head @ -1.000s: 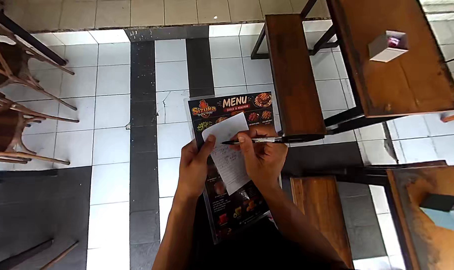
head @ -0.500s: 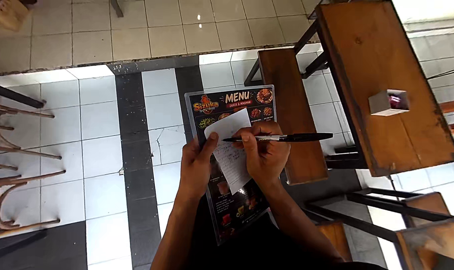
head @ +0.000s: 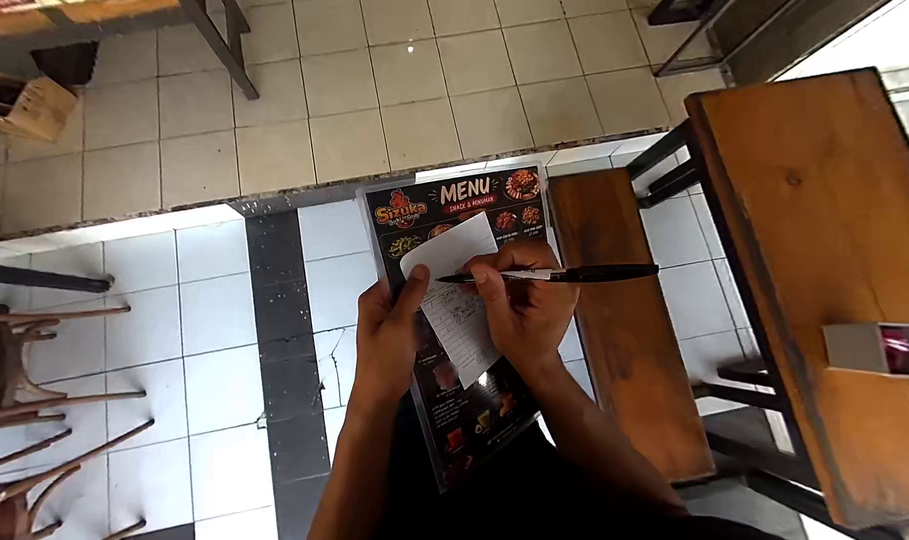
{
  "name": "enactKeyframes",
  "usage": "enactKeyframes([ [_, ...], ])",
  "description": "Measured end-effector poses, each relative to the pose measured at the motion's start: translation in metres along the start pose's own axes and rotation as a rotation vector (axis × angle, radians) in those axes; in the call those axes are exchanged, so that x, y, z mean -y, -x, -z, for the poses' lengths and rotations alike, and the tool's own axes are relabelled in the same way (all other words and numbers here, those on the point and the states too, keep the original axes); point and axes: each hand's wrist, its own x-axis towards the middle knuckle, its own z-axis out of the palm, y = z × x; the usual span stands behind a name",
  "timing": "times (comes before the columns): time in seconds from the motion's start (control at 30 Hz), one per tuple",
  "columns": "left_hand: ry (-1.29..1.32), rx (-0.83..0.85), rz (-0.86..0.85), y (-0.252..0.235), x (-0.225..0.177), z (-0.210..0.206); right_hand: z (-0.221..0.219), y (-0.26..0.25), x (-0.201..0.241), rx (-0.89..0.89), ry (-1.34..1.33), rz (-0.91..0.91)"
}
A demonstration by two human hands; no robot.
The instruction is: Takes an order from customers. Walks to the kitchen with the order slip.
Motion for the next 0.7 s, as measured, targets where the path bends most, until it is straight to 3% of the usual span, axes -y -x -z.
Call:
enactKeyframes([
  [0.37,0.01,0.025,-0.017,-0.246,-0.07,0.008,-0.089,-0.198,-0.127,-0.028,-0.005,-0.012],
  [0.7,0.032,0.044,0.045,-0.514,-0.14,0.04,-0.209,-0.398,-0.267,-0.083,0.033,-0.087],
])
